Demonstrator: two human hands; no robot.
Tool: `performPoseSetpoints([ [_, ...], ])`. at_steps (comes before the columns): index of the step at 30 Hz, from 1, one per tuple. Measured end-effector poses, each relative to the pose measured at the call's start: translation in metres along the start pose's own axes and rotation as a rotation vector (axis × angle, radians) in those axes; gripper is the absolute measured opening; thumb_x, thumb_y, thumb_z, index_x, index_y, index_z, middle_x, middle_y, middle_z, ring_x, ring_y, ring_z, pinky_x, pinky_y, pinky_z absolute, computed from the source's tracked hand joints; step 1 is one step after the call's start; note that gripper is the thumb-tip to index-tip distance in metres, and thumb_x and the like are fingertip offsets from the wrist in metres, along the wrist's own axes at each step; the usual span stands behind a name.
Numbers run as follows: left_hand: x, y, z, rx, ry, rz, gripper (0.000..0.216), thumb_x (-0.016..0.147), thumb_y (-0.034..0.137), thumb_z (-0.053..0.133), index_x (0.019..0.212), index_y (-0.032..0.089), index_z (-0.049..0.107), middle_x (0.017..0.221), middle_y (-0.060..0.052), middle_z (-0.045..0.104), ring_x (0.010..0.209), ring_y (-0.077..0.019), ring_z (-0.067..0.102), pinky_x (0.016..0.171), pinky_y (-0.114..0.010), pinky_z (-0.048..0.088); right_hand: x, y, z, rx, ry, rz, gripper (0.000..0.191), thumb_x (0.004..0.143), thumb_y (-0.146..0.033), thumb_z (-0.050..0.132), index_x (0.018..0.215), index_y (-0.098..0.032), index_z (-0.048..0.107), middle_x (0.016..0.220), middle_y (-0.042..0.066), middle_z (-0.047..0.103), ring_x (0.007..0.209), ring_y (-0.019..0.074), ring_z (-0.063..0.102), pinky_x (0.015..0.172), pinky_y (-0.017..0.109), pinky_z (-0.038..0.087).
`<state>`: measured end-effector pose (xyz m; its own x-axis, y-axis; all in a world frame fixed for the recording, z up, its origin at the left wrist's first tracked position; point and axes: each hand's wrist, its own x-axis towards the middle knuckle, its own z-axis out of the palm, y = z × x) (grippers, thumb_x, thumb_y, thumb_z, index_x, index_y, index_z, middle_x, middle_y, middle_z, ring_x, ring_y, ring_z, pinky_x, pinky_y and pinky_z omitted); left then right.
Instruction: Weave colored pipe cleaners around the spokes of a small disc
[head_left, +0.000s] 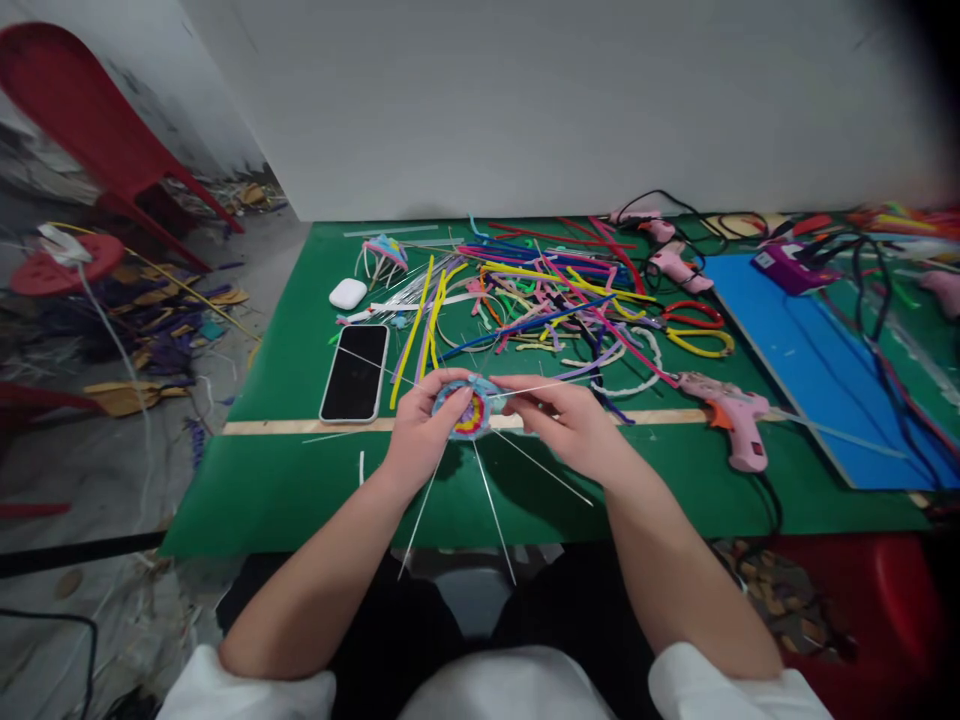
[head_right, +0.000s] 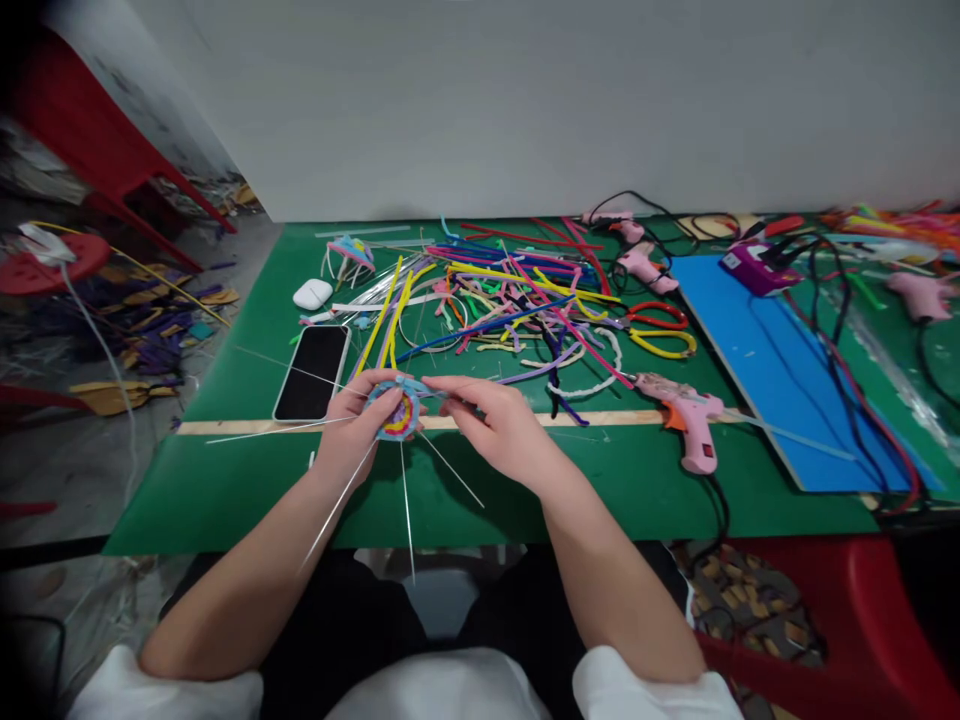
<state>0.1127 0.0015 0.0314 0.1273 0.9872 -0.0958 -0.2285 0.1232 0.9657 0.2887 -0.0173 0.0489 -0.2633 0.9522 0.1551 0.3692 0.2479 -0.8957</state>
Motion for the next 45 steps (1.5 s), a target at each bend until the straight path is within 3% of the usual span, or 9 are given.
performPoseSetpoints([
  [5,-0.002,-0.001,0.001,0.011,-0.007,-0.009,0.026,0.070,0.034,0.067,0.090,0.018,0.062,0.085,-0.002,0.065,0.059,-0.0124,0.062,0.045,-0.021,0.052,0.002,0.000,0.001,0.006,-0.012,-0.012,0.029,0.085,-0.021,0.047,0.110,-0.023,0.063,0.103,0.006,0.066,0.076,0.0139,0.063,0.060,0.025,0.050],
  [9,-0.004,-0.002,0.003,0.003,-0.005,0.010,0.026,0.071,0.032,0.067,0.092,0.019,0.061,0.086,-0.002,0.064,0.062,-0.0138,0.064,0.041,-0.019,0.052,0.004,-0.001,0.002,-0.020,0.024,0.009,0.025,0.082,-0.027,0.055,0.105,-0.022,0.066,0.095,0.005,0.067,0.068,0.0124,0.060,0.050,0.022,0.044],
  [15,-0.005,-0.006,0.004,0.016,0.019,0.051,0.021,0.071,0.029,0.067,0.089,0.020,0.061,0.087,-0.002,0.062,0.065,-0.0135,0.064,0.040,-0.017,0.051,0.006,-0.001,0.016,0.083,0.180,0.059,0.020,0.075,-0.032,0.065,0.092,-0.022,0.070,0.084,0.003,0.067,0.071,0.0139,0.061,0.055,0.023,0.047],
  [20,-0.005,-0.006,0.005,0.006,0.000,0.066,0.020,0.073,0.029,0.065,0.090,0.020,0.059,0.082,0.000,0.060,0.057,-0.0111,0.062,0.036,-0.017,0.050,0.006,0.001,0.028,0.128,0.273,0.075,0.016,0.073,-0.032,0.067,0.085,-0.022,0.071,0.081,0.003,0.068,0.068,0.0135,0.062,0.054,0.023,0.048],
  [28,-0.005,-0.005,0.005,0.010,0.027,0.067,0.021,0.071,0.028,0.067,0.088,0.020,0.058,0.083,0.000,0.059,0.065,-0.0114,0.061,0.044,-0.017,0.052,0.004,0.004,0.032,0.206,0.301,0.100,0.017,0.072,-0.035,0.067,0.079,-0.020,0.069,0.077,0.003,0.068,0.062,0.0136,0.061,0.056,0.026,0.050],
  [36,-0.004,-0.007,0.004,0.009,0.031,0.076,0.021,0.071,0.029,0.067,0.087,0.019,0.059,0.083,-0.002,0.061,0.065,-0.0123,0.061,0.044,-0.018,0.051,0.004,0.001,0.034,0.103,0.312,0.077,0.013,0.076,-0.032,0.063,0.077,-0.020,0.068,0.078,0.003,0.068,0.067,0.0144,0.063,0.050,0.022,0.047],
  [45,-0.004,-0.008,0.003,0.027,0.040,0.112,0.014,0.072,0.026,0.066,0.083,0.021,0.061,0.087,-0.001,0.063,0.070,-0.0125,0.061,0.049,-0.019,0.052,0.005,0.001,0.035,0.252,0.284,0.135,0.013,0.072,-0.031,0.066,0.078,-0.020,0.065,0.073,0.000,0.067,0.062,0.0125,0.063,0.051,0.022,0.051],
])
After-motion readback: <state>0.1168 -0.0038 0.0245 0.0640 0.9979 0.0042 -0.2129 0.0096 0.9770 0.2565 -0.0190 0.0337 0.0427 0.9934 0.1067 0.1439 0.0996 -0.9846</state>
